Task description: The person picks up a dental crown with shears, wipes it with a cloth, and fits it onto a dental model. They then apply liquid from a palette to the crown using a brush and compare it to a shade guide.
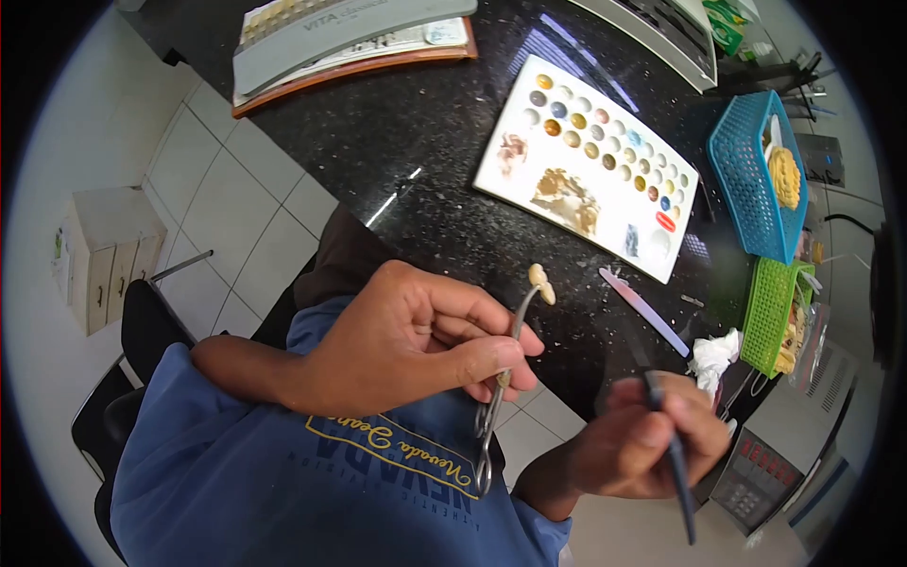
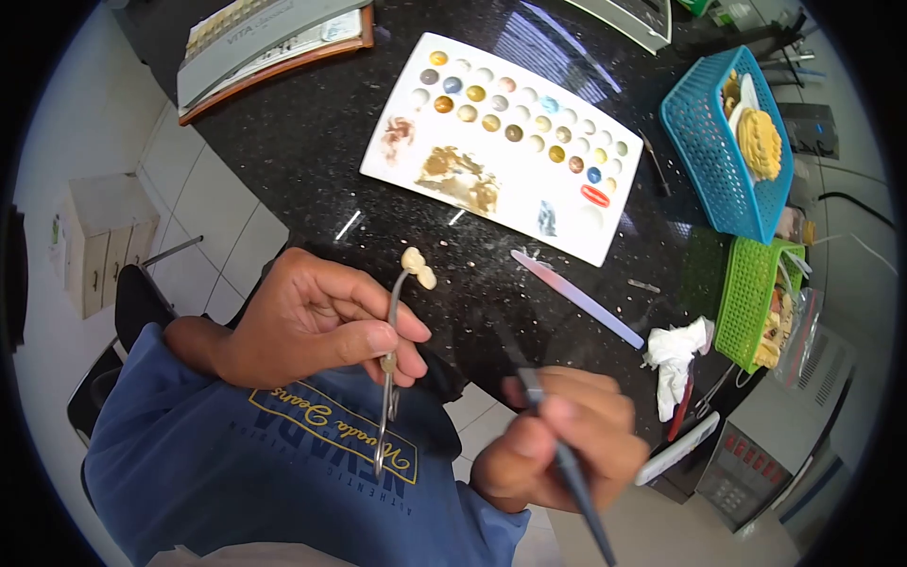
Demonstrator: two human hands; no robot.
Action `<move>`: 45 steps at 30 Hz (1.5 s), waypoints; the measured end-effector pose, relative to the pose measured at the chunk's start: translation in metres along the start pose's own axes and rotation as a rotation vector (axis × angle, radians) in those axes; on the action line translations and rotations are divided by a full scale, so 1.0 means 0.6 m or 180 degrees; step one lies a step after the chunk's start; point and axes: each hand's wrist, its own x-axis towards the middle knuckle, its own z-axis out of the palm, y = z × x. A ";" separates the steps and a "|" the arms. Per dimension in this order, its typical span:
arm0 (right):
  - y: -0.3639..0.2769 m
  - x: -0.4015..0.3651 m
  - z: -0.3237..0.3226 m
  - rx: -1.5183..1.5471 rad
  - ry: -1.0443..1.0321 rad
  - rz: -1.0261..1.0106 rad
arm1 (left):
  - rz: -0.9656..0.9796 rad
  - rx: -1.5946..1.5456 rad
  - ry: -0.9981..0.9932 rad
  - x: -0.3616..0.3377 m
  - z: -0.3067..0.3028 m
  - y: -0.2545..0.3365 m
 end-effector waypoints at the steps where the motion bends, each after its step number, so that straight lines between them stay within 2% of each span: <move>1: 0.000 0.015 -0.014 -0.0081 0.0117 0.0083 | 0.0004 0.0029 0.0022 0.000 0.000 0.000; 2: 0.000 0.030 -0.027 -0.0154 0.0238 0.0165 | 0.0010 0.0064 0.0050 0.000 -0.001 -0.001; 4: 0.001 0.055 -0.036 -0.0982 0.0047 0.0660 | 0.0026 0.0025 0.0012 0.001 -0.002 -0.003; 6: 0.003 0.070 -0.032 -0.0863 -0.0234 0.1021 | 0.0023 -0.0017 0.0027 0.002 -0.002 -0.002; 11: 0.035 0.068 -0.031 -0.1041 -0.0566 0.0653 | 0.0031 -0.0080 -0.0021 0.001 -0.006 -0.002; 17: 0.040 0.068 -0.027 -0.1126 -0.0348 0.0611 | 0.0074 -0.0126 -0.0076 0.003 -0.010 -0.003; 27: 0.041 0.067 -0.026 -0.1293 -0.0503 0.0635 | 0.0018 -0.0149 -0.0083 0.003 -0.009 -0.001; 31: 0.023 0.051 -0.034 -0.0957 -0.0144 0.0680 | 0.0019 -0.0168 -0.0109 0.003 -0.009 -0.002; 34: 0.006 0.029 -0.023 -0.0295 -0.0073 0.0281 | -0.0026 -0.0316 -0.0036 0.002 -0.005 -0.005; 39: 0.004 -0.009 -0.007 0.0114 -0.0699 -0.0059 | 0.0075 -0.0265 0.0034 0.002 -0.001 -0.010; 45: 0.007 -0.007 -0.006 0.0080 -0.0951 -0.0242 | 0.0222 -0.0064 0.0041 0.002 -0.002 -0.013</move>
